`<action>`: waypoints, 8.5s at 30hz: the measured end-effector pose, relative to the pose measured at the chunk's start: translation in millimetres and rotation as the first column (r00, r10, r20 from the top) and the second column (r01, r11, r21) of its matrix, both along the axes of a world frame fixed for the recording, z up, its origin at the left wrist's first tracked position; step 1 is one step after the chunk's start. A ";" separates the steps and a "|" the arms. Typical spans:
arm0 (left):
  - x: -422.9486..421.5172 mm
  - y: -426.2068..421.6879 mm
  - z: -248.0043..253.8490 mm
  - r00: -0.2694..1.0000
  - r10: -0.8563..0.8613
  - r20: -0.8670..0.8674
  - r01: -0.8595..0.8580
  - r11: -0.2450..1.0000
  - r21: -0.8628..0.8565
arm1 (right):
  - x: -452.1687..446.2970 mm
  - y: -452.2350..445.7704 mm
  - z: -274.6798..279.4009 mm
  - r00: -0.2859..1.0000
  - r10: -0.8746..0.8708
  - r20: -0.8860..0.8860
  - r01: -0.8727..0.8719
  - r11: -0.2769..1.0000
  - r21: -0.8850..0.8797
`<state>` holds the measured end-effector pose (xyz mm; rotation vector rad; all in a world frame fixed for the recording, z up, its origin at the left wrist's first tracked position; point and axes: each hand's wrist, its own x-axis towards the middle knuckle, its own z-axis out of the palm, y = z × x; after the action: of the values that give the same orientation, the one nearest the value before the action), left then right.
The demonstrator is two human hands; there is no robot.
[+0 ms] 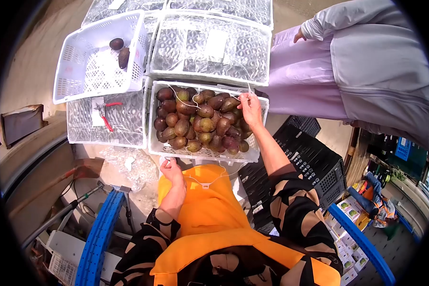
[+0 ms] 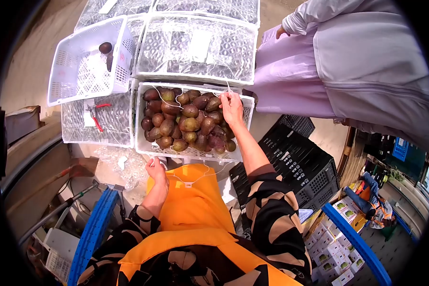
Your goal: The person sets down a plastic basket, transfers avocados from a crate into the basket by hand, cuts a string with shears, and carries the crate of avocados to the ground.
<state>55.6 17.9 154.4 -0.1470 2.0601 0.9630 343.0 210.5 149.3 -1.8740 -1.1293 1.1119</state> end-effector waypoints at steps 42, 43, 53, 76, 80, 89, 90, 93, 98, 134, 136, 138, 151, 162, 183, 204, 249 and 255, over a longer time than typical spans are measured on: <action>20.3 -61.7 80.0 0.694 0.276 0.665 -0.333 0.942 -0.043 | -17.9 -51.9 66.5 0.457 0.723 0.518 -0.372 0.684 -0.627; 32.5 -74.5 86.7 0.697 0.288 0.657 -0.356 0.934 -0.032 | -8.0 -57.8 68.9 0.495 0.712 0.498 -0.402 0.696 -0.595; 40.5 -243.3 129.7 0.459 0.585 0.668 -0.637 0.741 -0.211 | -78.5 -161.5 144.9 0.295 0.825 0.483 -0.642 0.545 -0.539; -276.3 -559.6 -226.3 0.339 0.869 0.361 -0.921 0.385 -0.064 | -567.9 -386.2 -182.6 -0.121 0.964 0.235 -0.943 -0.038 -0.330; -242.3 -595.6 -268.9 0.464 0.854 0.236 -0.872 0.487 -0.050 | -533.8 -393.4 -217.9 -0.162 0.906 0.392 -0.983 -0.113 -0.146; -195.4 -549.5 -249.4 0.945 -0.039 -0.323 -0.019 0.985 -0.173 | -511.4 -115.2 -36.4 0.671 0.349 0.655 -0.738 0.406 0.539; -191.7 -545.2 -236.6 0.975 0.013 -0.224 -0.045 0.989 -0.140 | -510.8 -77.2 -41.3 0.608 0.239 0.757 -0.764 0.435 0.476; -170.6 -501.6 -184.8 0.990 0.136 0.041 -0.133 0.989 -0.058 | -507.6 -11.8 -35.9 0.392 0.487 0.781 -0.663 0.738 -0.127; -117.5 -410.3 -121.6 0.930 0.234 0.283 -0.213 0.971 -0.105 | -499.4 -5.3 -42.4 0.410 0.588 0.697 -0.759 0.644 -0.098; -38.5 -169.3 -100.7 0.720 -0.568 0.399 0.562 0.814 0.145 | -203.7 -202.7 60.7 0.638 0.406 -0.654 -0.733 0.581 -0.354; -31.8 -159.8 -89.1 0.706 -0.599 0.378 0.589 0.793 0.157 | -206.8 -226.4 19.2 0.681 0.578 -0.450 -0.731 0.583 -0.356; -32.6 -155.9 -77.6 0.702 -0.615 0.359 0.602 0.782 0.163 | -202.9 -237.6 -21.9 0.708 0.633 -0.314 -0.704 0.593 -0.390; -147.8 -440.0 -71.3 0.972 0.095 0.217 -0.078 0.993 -0.088 | -290.0 -302.7 -18.3 0.439 0.896 0.068 -0.820 0.430 -0.376; -214.0 -581.1 -180.8 0.542 0.712 0.446 -0.596 0.700 -0.394 | -438.4 -458.5 -66.9 0.162 0.968 0.192 -0.936 0.212 -0.279; -196.1 -497.4 -215.2 0.044 0.871 0.490 -0.999 0.041 0.017 | -564.4 -361.9 -165.6 0.475 0.880 -0.005 -0.839 0.451 -0.304; -470.5 -620.9 -341.6 0.835 -0.362 -0.414 0.235 0.916 -0.326 | -432.7 -404.4 -306.4 0.100 0.858 0.504 -0.686 0.426 -0.590; -195.6 -262.3 317.6 0.319 -0.458 -0.830 0.860 0.507 0.051 | 31.0 -382.8 369.5 0.804 0.195 0.562 -0.233 0.972 -0.004; -138.8 -149.3 302.7 0.391 -0.620 -0.680 0.829 0.559 -0.033 | 76.8 -350.3 387.8 0.758 0.041 0.651 -0.050 0.999 -0.004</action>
<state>-83.2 -131.4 457.0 1.3823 2.1115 0.7579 419.8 -139.8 537.1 -2.3120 -1.5522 0.4446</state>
